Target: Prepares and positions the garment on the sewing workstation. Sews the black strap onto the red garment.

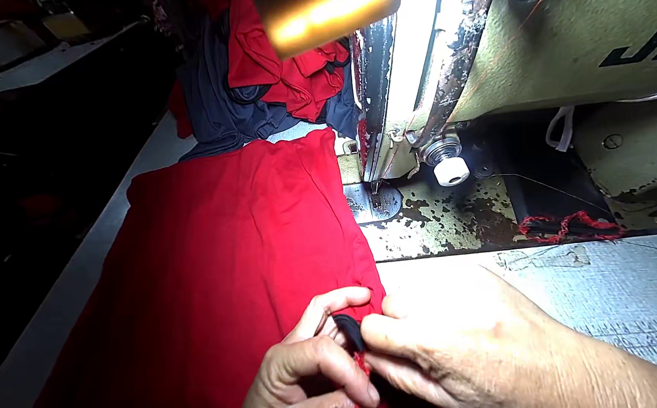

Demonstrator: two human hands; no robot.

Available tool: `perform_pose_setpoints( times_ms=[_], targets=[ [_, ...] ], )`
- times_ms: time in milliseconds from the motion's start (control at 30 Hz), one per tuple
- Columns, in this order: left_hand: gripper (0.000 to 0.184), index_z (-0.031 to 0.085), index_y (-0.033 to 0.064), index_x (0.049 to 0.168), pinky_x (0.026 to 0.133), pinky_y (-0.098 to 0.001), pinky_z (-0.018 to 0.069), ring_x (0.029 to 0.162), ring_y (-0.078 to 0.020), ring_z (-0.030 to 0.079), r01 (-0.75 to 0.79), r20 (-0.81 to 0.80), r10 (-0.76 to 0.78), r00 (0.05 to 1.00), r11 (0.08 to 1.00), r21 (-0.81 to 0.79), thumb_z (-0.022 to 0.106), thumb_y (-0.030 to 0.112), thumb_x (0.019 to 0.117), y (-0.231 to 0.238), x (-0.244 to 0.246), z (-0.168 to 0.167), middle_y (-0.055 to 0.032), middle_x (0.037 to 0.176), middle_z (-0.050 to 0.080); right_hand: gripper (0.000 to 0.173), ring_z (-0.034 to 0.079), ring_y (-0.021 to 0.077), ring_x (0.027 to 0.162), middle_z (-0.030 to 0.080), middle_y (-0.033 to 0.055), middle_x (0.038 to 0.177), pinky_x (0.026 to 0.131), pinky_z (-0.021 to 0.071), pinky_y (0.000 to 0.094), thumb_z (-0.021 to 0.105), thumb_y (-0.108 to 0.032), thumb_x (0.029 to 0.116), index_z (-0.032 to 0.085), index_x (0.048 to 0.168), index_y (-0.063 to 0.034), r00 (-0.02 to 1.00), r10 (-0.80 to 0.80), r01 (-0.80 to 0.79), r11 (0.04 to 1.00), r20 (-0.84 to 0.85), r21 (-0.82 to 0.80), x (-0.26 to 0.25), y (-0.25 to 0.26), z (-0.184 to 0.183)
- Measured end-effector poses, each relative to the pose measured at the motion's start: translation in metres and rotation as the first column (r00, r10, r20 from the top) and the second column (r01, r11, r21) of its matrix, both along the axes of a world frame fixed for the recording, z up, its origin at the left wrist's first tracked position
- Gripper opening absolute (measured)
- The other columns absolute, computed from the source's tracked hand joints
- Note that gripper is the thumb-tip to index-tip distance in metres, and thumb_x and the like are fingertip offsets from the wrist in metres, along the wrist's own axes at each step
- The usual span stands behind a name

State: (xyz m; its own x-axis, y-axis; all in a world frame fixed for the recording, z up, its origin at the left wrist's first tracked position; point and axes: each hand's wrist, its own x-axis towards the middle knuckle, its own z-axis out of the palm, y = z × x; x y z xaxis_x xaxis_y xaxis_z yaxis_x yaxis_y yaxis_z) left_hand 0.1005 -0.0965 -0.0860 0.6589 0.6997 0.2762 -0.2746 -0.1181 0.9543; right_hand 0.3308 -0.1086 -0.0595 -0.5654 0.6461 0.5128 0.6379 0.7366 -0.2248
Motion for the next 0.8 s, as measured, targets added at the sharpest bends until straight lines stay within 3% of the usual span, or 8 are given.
perform_pose_setpoints(
  times_ms=[133,233,400,467,533,600,700,800],
  targets=[
    [0.008,0.076,0.011,0.098,0.104,-0.0225,0.0483,0.123,-0.0043,0.056,0.014,0.015,-0.013,1.0,1.0,-0.022,0.069,0.014,0.0957,0.0,0.0,0.0,-0.0047,0.15,0.051,0.029,0.053,0.0124,0.055,0.05,-0.0044,0.061,0.046,0.037,0.0294,0.051,-0.036,0.1013,0.067,0.083,-0.0207,0.998,0.037,-0.033,0.997,0.053,-0.069,0.01,-0.008,-0.001],
    [0.007,0.076,0.0118,0.097,0.106,-0.0247,0.0479,0.128,-0.0072,0.055,0.023,0.026,-0.023,0.999,0.999,-0.024,0.07,0.016,0.0954,0.001,-0.002,0.0,-0.0058,0.151,0.05,0.027,0.053,0.0139,0.048,0.051,-0.0027,0.058,0.039,0.0347,0.0327,0.058,-0.04,0.0933,0.068,0.079,-0.0191,0.995,0.05,-0.03,0.977,0.088,-0.211,0.024,-0.016,0.008],
    [0.012,0.072,0.0188,0.102,0.105,-0.0268,0.0466,0.132,-0.0103,0.054,0.003,0.051,0.001,0.999,0.997,-0.074,0.065,0.022,0.0928,0.0,0.001,-0.002,-0.0008,0.148,0.055,0.035,0.051,-0.0016,0.055,0.054,-0.0104,0.062,0.046,0.0361,0.0189,0.067,-0.056,0.0853,0.065,0.084,-0.0206,0.945,-0.278,0.234,0.944,-0.174,-0.234,0.024,-0.019,-0.004],
    [0.016,0.066,0.0198,0.103,0.1,-0.0263,0.0509,0.126,-0.0087,0.058,-0.043,0.018,0.045,0.999,0.996,-0.082,0.069,0.014,0.089,-0.002,0.005,0.002,0.0002,0.147,0.056,0.042,0.053,0.0009,0.057,0.057,-0.0086,0.066,0.047,0.0385,0.021,0.075,-0.058,0.0759,0.064,0.09,-0.0197,0.899,-0.371,0.306,0.912,-0.234,-0.273,0.009,-0.023,-0.008],
    [0.028,0.055,0.0155,0.104,0.098,-0.0288,0.0548,0.122,-0.0096,0.063,-0.12,-0.043,0.118,0.992,0.991,-0.052,0.069,0.0,0.085,-0.005,0.011,0.009,-0.0018,0.143,0.059,0.038,0.057,0.008,0.057,0.062,-0.0032,0.07,0.045,0.0399,0.0271,0.076,-0.047,0.0754,0.068,0.097,-0.0165,0.882,-0.41,0.349,0.899,-0.234,-0.264,-0.007,-0.026,-0.015],
    [0.039,0.048,0.0085,0.107,0.09,-0.0289,0.0607,0.107,-0.0099,0.07,-0.297,-0.146,0.295,0.944,0.955,0.003,0.065,-0.013,0.08,-0.009,0.021,0.017,-0.0029,0.126,0.068,0.022,0.061,0.0052,0.063,0.065,-0.004,0.076,0.048,0.0436,0.024,0.071,-0.034,0.0797,0.069,0.095,-0.0178,0.849,-0.454,0.385,0.882,-0.272,-0.271,-0.016,-0.027,-0.026],
    [0.034,0.061,-0.004,0.115,0.073,-0.0189,0.0596,0.085,-0.0019,0.068,-0.435,-0.242,0.462,0.854,0.887,0.155,0.067,-0.009,0.0821,-0.006,0.026,0.02,0.0004,0.105,0.07,0.012,0.063,-0.0013,0.072,0.068,-0.0047,0.08,0.058,0.0486,0.0163,0.068,-0.027,0.0866,0.071,0.091,-0.0161,0.789,-0.451,0.319,0.881,-0.418,-0.349,-0.015,-0.029,-0.032],
    [0.012,0.074,0.0012,0.097,0.068,-0.0181,0.0594,0.08,-0.0033,0.068,-0.436,-0.204,0.463,0.863,0.885,0.165,0.067,-0.004,0.0878,0.001,0.02,0.016,-0.0007,0.096,0.071,0.01,0.062,-0.0003,0.074,0.068,-0.0009,0.082,0.062,0.0485,0.014,0.068,-0.02,0.0888,0.071,0.094,-0.0116,0.806,-0.387,0.24,0.905,-0.448,-0.351,-0.007,-0.032,-0.029]
  ],
)
